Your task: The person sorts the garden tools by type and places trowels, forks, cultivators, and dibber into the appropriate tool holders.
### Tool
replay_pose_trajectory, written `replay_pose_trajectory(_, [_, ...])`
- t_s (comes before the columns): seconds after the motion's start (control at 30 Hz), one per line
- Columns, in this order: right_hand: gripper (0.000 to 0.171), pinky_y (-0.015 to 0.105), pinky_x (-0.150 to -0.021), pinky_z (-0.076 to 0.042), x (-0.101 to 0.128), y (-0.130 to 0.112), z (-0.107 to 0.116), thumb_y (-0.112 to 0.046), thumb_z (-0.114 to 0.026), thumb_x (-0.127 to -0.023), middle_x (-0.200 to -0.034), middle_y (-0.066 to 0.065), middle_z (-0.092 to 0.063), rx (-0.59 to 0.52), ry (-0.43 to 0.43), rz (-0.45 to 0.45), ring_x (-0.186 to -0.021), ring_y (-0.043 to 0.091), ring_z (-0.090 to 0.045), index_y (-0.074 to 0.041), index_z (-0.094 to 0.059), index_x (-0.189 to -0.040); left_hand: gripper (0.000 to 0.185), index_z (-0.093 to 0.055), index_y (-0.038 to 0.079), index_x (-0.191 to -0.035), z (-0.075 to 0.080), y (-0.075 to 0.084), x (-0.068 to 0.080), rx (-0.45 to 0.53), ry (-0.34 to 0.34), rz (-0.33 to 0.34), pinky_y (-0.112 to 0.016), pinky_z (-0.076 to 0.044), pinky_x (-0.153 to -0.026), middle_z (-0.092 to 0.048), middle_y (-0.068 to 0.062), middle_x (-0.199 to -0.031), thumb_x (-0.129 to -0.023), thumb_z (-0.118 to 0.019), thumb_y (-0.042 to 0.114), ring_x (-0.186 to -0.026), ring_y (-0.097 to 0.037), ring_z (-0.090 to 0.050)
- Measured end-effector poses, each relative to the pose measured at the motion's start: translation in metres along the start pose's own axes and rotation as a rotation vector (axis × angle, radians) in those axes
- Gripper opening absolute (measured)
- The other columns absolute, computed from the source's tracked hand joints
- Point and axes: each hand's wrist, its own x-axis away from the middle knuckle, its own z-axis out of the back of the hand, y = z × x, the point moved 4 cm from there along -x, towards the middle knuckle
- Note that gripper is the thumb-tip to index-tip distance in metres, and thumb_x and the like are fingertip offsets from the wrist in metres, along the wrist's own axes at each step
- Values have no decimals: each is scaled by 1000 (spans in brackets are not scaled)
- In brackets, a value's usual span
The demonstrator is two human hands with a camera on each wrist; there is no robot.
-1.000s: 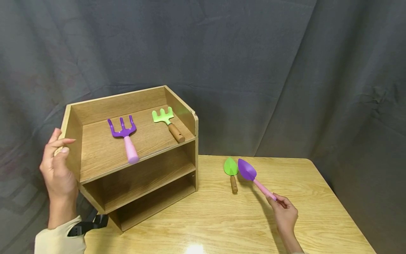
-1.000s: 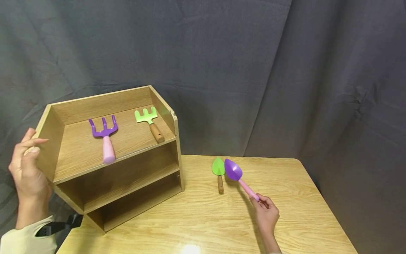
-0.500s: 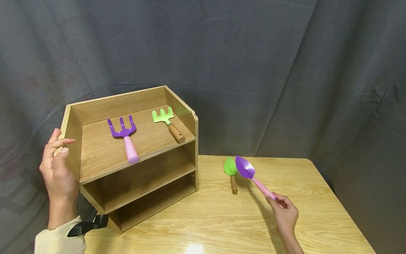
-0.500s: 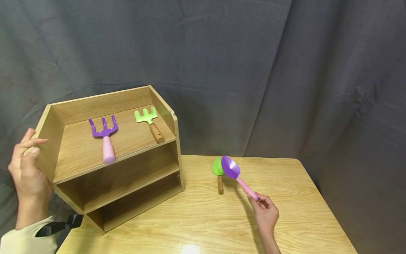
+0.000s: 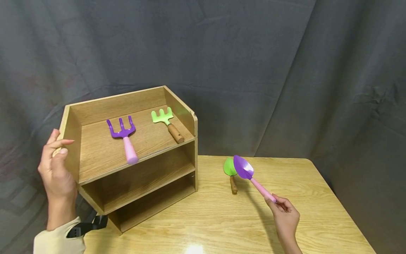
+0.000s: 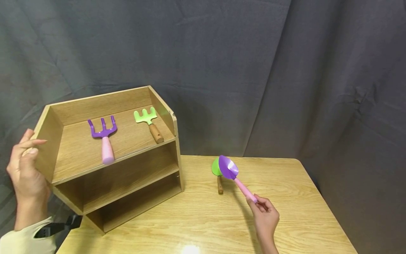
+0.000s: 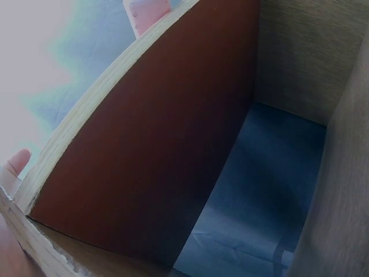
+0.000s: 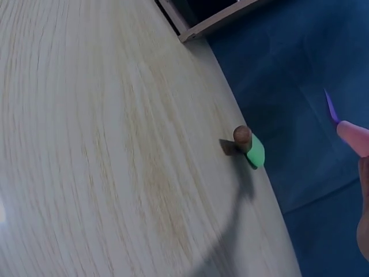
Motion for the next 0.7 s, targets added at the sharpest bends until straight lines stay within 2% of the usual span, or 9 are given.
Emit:
replay_pose_trajectory(0.17, [22, 17, -59, -51, 4, -10, -4, 9, -79, -72, -78, 8, -68, -15, 45, -23, -64, 9, -66, 13, -69, -91, 29, -68, -9, -97, 0, 0, 0, 32, 2, 1, -26, -16, -107, -47, -19, -142, -87, -43, 1, -132, -26, -38])
replay_pose_trajectory(0.37, [18, 18, -62, -51, 9, -18, -7, 14, -76, -72, -79, 8, -70, -59, 31, -4, -67, 9, -67, 13, -68, -89, 27, -68, -10, -94, 0, -1, -1, 67, 1, 8, -25, -16, -107, -47, -18, -141, -87, -44, 1, -133, -26, -37])
replay_pose_trajectory(0.7, [18, 19, -65, -52, 17, -35, -15, 16, -74, -73, -82, 9, -71, -70, 20, -11, -72, 12, -68, 15, -66, -89, 28, -67, -10, -94, -1, 0, 0, 34, 4, 11, -26, -16, -107, -47, -19, -142, -88, -42, 1, -132, -26, -37])
